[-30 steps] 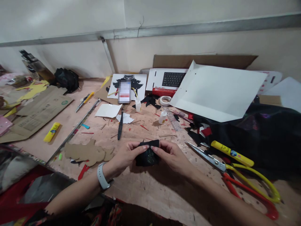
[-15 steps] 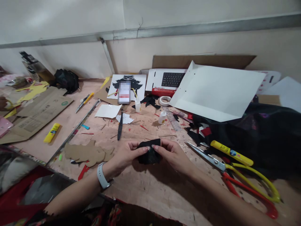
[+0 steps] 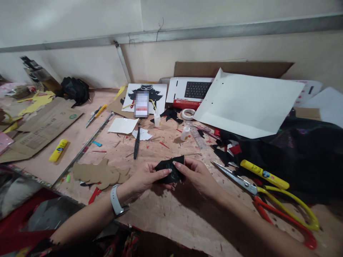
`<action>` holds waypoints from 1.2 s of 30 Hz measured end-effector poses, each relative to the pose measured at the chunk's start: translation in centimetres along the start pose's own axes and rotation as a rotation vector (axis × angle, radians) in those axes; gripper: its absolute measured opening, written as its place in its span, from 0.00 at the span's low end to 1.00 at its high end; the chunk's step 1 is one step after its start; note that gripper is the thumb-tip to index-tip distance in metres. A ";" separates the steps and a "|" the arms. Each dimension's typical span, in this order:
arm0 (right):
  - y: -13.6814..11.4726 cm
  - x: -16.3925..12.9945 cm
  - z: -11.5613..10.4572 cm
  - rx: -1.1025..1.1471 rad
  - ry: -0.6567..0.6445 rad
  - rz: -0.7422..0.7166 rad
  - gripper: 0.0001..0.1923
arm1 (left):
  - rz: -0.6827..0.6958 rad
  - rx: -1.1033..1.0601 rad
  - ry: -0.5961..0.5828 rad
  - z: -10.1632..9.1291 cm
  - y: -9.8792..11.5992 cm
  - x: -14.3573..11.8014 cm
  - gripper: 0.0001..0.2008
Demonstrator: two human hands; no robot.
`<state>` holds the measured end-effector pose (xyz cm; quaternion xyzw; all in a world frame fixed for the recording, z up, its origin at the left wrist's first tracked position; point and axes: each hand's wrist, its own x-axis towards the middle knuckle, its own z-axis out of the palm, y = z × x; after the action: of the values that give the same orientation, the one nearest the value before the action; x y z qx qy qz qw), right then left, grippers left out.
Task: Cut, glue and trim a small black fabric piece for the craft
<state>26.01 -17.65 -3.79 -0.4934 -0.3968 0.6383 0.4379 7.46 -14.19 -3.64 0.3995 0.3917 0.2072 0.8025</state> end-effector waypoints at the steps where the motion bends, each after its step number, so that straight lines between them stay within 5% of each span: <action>1: 0.1 0.0 0.0 0.019 -0.013 0.002 0.18 | 0.011 -0.006 -0.004 0.0 0.1 0.0 0.17; 25: -0.1 0.0 0.2 0.071 0.040 0.026 0.17 | -0.084 0.032 -0.041 0.3 0.2 -0.3 0.19; 36: 0.5 -0.1 -0.4 -0.027 -0.097 -0.010 0.19 | -0.068 0.000 -0.030 0.1 -0.4 -0.2 0.19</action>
<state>26.32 -17.89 -4.32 -0.4658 -0.4286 0.6539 0.4145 7.39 -14.65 -3.85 0.3890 0.3932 0.1737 0.8148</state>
